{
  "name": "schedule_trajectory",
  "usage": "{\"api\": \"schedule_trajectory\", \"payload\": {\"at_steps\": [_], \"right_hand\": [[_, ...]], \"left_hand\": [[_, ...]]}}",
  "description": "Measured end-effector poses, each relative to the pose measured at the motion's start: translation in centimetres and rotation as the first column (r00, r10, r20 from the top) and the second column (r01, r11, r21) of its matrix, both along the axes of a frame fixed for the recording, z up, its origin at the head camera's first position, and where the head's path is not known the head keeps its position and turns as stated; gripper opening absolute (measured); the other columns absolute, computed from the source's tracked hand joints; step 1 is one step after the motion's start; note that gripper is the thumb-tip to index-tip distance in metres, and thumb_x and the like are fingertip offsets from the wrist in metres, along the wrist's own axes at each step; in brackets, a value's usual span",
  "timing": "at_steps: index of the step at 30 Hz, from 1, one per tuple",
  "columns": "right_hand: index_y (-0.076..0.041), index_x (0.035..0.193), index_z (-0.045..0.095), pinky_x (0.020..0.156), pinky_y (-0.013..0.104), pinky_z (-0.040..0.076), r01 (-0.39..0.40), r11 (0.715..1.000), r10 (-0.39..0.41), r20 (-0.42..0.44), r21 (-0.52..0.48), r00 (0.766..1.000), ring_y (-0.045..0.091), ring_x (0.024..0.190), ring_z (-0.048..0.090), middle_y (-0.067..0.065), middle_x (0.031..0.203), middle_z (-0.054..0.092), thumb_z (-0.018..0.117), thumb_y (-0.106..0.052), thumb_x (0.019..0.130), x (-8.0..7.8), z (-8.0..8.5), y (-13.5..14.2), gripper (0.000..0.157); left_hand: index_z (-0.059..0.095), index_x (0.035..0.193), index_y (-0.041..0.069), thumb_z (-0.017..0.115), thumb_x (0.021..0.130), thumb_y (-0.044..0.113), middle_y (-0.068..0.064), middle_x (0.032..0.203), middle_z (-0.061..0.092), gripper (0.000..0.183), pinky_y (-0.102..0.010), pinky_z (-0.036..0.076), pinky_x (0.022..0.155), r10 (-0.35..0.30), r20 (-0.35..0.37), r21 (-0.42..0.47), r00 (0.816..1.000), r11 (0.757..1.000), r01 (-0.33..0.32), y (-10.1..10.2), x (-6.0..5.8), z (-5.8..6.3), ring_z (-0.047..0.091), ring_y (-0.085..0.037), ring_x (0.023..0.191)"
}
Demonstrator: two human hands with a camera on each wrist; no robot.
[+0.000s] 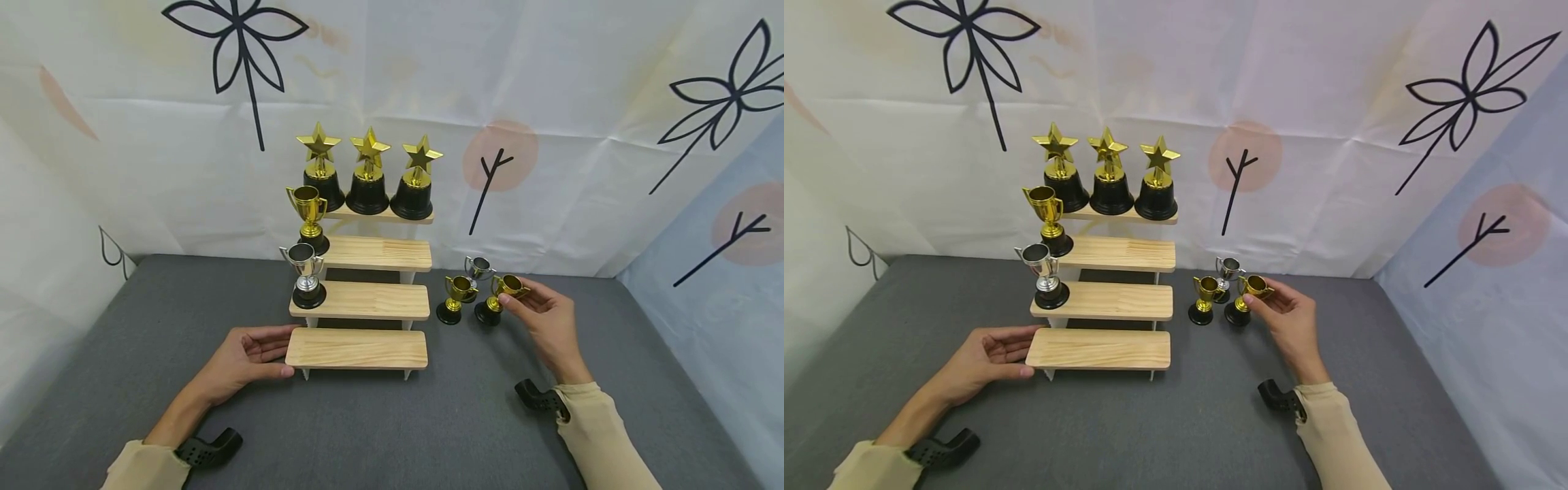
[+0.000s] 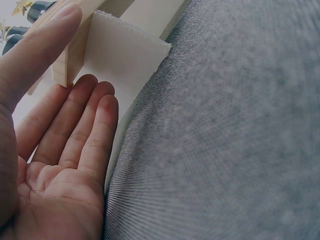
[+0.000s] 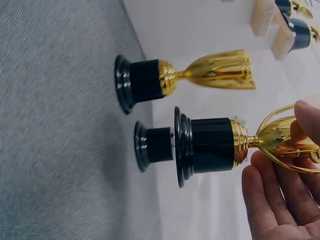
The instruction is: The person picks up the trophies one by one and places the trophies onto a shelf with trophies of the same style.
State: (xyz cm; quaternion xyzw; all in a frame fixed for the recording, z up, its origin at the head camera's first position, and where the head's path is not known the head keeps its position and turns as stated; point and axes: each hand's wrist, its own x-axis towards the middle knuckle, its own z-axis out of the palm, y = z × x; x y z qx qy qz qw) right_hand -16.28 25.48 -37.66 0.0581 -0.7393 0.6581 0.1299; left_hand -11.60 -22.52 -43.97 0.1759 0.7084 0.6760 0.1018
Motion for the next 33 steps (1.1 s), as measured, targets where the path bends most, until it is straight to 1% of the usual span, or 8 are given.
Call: {"api": "schedule_trajectory", "payload": {"at_steps": [7,10,16,30,33], "right_hand": [[0.01,0.125,0.065,0.081,0.019,0.06,-0.005,1.0,0.005,-0.026,0.002,1.0,0.009,0.095,0.071,-0.004,0.105,0.074,0.077,0.006,0.087,0.6,1.0,-0.7,0.04],[0.01,0.125,0.066,0.082,0.019,0.06,-0.026,1.0,0.025,-0.034,-0.011,0.999,0.01,0.097,0.071,-0.002,0.106,0.074,0.077,0.007,0.087,0.9,1.4,-1.0,0.04],[0.011,0.124,0.066,0.083,0.021,0.061,-0.066,0.998,0.065,-0.043,-0.005,0.997,0.012,0.099,0.071,0.0,0.106,0.074,0.076,0.008,0.087,1.5,2.0,-1.5,0.038],[0.013,0.122,0.065,0.084,0.023,0.061,-0.114,0.993,0.115,-0.077,0.013,0.99,0.015,0.099,0.071,0.005,0.109,0.073,0.075,0.012,0.086,2.7,3.1,-2.9,0.037],[0.013,0.122,0.065,0.082,0.023,0.062,-0.119,0.993,0.119,-0.076,0.005,0.99,0.015,0.098,0.071,0.005,0.108,0.073,0.075,0.013,0.085,3.0,3.4,-3.2,0.038]], "left_hand": [[0.044,0.138,-0.023,0.079,0.081,-0.009,-0.043,0.139,0.045,0.068,-0.029,0.056,0.097,0.0,0.008,0.005,1.0,1.0,0.0,0.0,0.0,0.0,0.065,-0.013,0.116],[0.045,0.139,-0.022,0.08,0.081,-0.009,-0.043,0.14,0.045,0.068,-0.029,0.056,0.097,0.003,0.01,0.002,1.0,1.0,-0.003,0.0,0.0,0.0,0.066,-0.013,0.116],[0.045,0.138,-0.022,0.08,0.081,-0.009,-0.042,0.139,0.046,0.068,-0.029,0.056,0.097,0.004,0.006,0.001,1.0,1.0,-0.004,0.0,0.0,0.0,0.065,-0.013,0.116],[0.045,0.138,-0.022,0.08,0.081,-0.009,-0.042,0.139,0.046,0.068,-0.029,0.056,0.097,0.006,0.008,-0.002,1.0,1.0,-0.006,0.1,0.0,0.0,0.065,-0.013,0.116],[0.046,0.139,-0.021,0.08,0.081,-0.009,-0.042,0.14,0.046,0.068,-0.03,0.056,0.097,0.004,0.01,0.001,1.0,1.0,-0.004,0.1,0.0,0.0,0.065,-0.013,0.116]]}}
